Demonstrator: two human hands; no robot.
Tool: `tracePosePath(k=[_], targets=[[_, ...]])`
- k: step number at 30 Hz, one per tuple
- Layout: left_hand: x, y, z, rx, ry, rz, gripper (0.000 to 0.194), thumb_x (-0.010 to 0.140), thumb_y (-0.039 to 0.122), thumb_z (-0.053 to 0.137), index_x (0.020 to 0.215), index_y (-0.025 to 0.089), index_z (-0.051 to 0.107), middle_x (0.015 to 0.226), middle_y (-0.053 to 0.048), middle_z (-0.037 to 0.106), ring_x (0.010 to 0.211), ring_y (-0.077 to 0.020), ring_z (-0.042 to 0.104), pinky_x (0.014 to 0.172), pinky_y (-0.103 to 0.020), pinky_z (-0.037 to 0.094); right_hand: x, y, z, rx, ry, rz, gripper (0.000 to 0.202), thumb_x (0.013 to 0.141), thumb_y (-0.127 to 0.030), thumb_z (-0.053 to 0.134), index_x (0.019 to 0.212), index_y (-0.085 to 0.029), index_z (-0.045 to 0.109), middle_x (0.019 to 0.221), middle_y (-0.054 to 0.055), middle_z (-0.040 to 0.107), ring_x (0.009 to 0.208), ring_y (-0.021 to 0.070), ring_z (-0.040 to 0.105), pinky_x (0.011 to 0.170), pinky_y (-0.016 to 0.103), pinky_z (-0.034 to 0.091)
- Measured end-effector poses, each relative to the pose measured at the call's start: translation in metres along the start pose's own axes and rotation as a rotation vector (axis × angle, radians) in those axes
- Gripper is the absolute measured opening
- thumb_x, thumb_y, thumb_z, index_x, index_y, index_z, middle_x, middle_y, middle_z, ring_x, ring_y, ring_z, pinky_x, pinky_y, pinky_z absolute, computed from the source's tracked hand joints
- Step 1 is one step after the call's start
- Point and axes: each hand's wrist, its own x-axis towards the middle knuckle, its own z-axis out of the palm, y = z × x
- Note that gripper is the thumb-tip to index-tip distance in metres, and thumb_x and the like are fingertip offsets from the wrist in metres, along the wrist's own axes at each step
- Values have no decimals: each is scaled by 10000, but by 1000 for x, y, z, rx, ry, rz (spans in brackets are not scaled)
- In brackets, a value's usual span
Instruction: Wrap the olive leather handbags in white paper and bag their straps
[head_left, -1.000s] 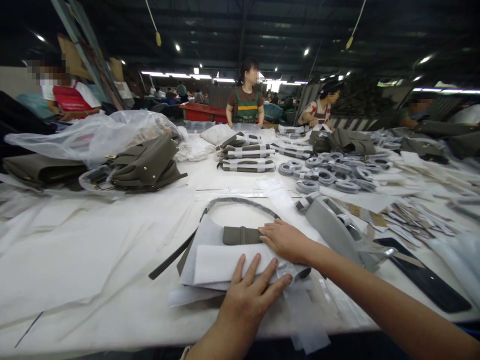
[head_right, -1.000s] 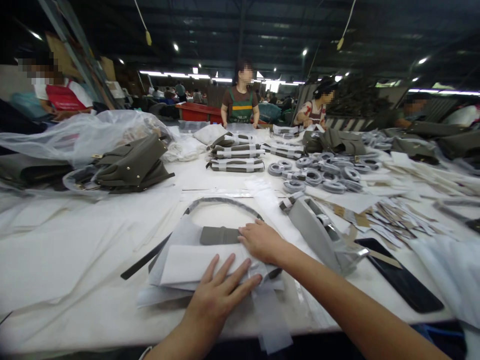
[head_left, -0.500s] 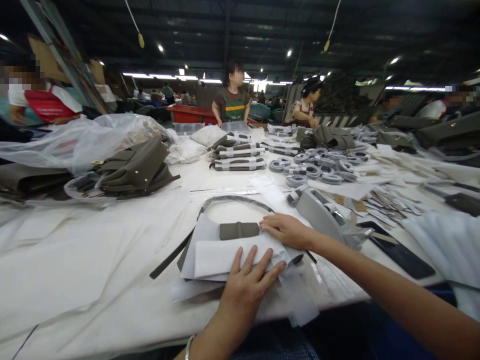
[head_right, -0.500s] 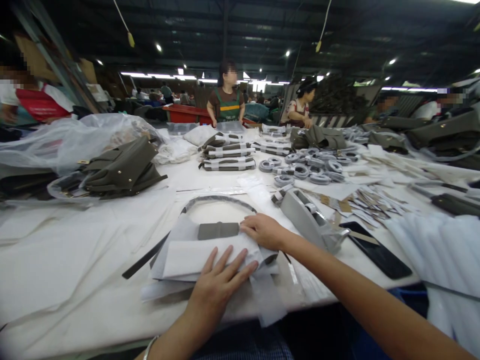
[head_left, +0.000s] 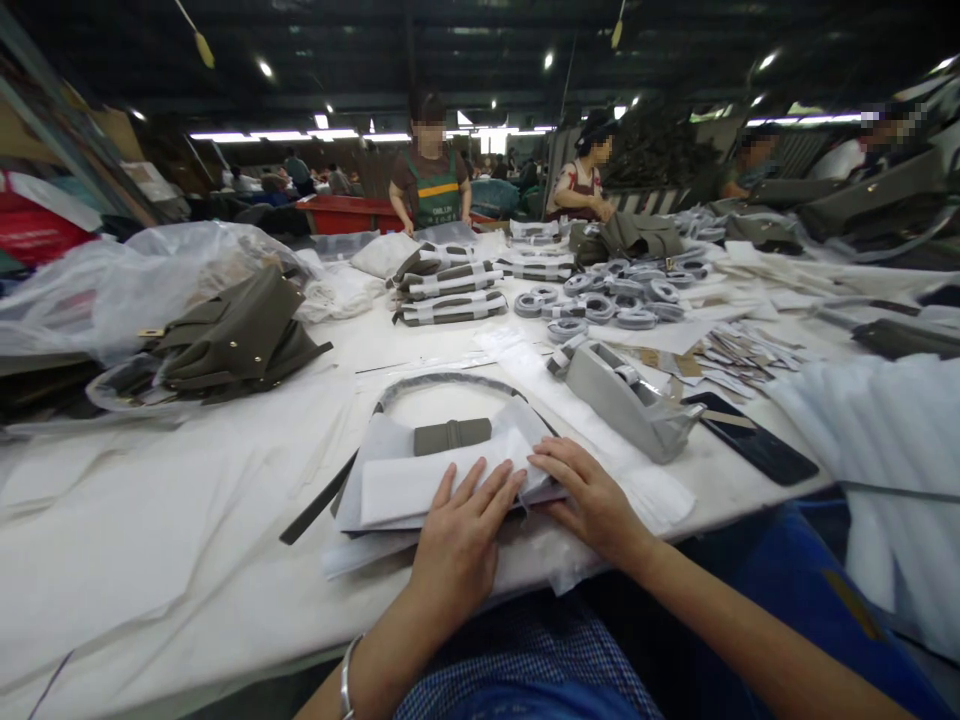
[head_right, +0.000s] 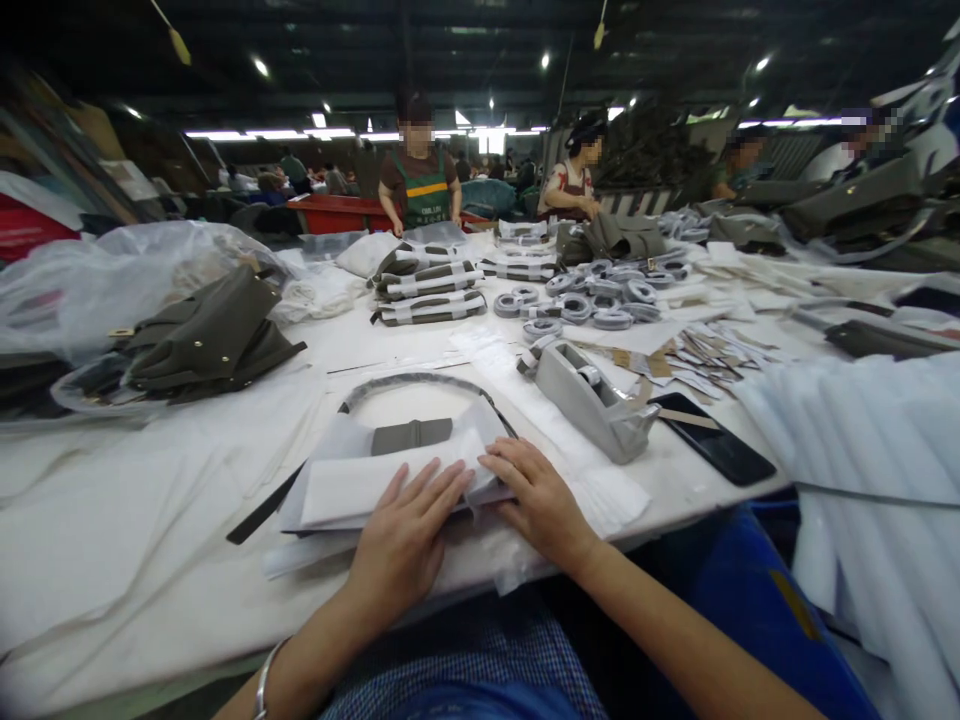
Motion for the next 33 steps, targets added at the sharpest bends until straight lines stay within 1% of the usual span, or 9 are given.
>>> tracePosePath(k=[3,6,12,16,18,21,24,27,33], targets=[[7,11,-6,-83,35,-93,633,878,271,607,1480,261,409,1461,-52,533,1358,-282,466,1160,-564,306,-3,0,6,-45,28,-2,556,883,-180,624,1415,-250,477,1307,116,601,1288,285,518,1103,556,428],[15,22,-2,-67,168,-210,479,917,455,602,1360,278,558,1338,-93,621,1228,-282,580,1119,-589,344,-6,-1,7,-86,39,-7,545,887,-201,618,1412,-241,478,1301,125,597,1264,295,532,1091,562,434],[16,21,20,75,225,-149,403,979,310,540,1382,304,540,1427,-67,566,1283,-289,554,1113,-590,344,-4,-2,6,-38,27,12,546,895,-165,603,1418,-233,464,1319,129,583,1297,284,505,1100,535,435],[13,17,23,100,216,-119,431,974,330,557,1402,289,517,1380,-44,602,1280,-288,561,1130,-580,330,-14,-1,-17,30,-29,-4,650,920,-280,622,1504,-199,350,1477,163,473,1397,282,410,1139,519,400],[13,17,23,104,210,-118,449,968,330,569,1411,289,507,1388,-45,592,1283,-287,559,1132,-576,330,-27,-1,-32,18,-42,-50,713,911,-383,642,1518,-183,327,1525,176,422,1434,300,359,1162,545,356],[14,17,23,117,218,-116,454,961,325,585,1408,285,514,1381,-52,594,1287,-287,557,1142,-562,321,-50,-5,-43,-42,-144,-207,684,898,-444,659,1479,-179,413,1483,147,500,1422,291,390,1193,547,298],[14,17,24,143,224,-109,451,964,326,580,1408,280,513,1385,-47,589,1286,-280,558,1145,-545,319,-67,-10,-32,-94,-220,-311,489,953,-291,610,1410,-153,506,1382,107,613,1346,228,502,1190,475,339],[13,17,25,150,230,-107,456,963,351,579,1408,277,511,1390,-38,583,1283,-273,561,1150,-537,311,-75,-12,-12,-84,-156,-312,384,966,-128,543,1348,-153,570,1332,85,652,1299,206,553,1140,444,426],[14,18,26,167,222,-138,500,936,399,607,1412,282,508,1390,-26,581,1304,-256,544,1169,-519,300,-73,-21,-1,26,-5,-231,282,957,-115,549,1212,-161,658,1182,80,735,1163,189,658,1053,396,525]])
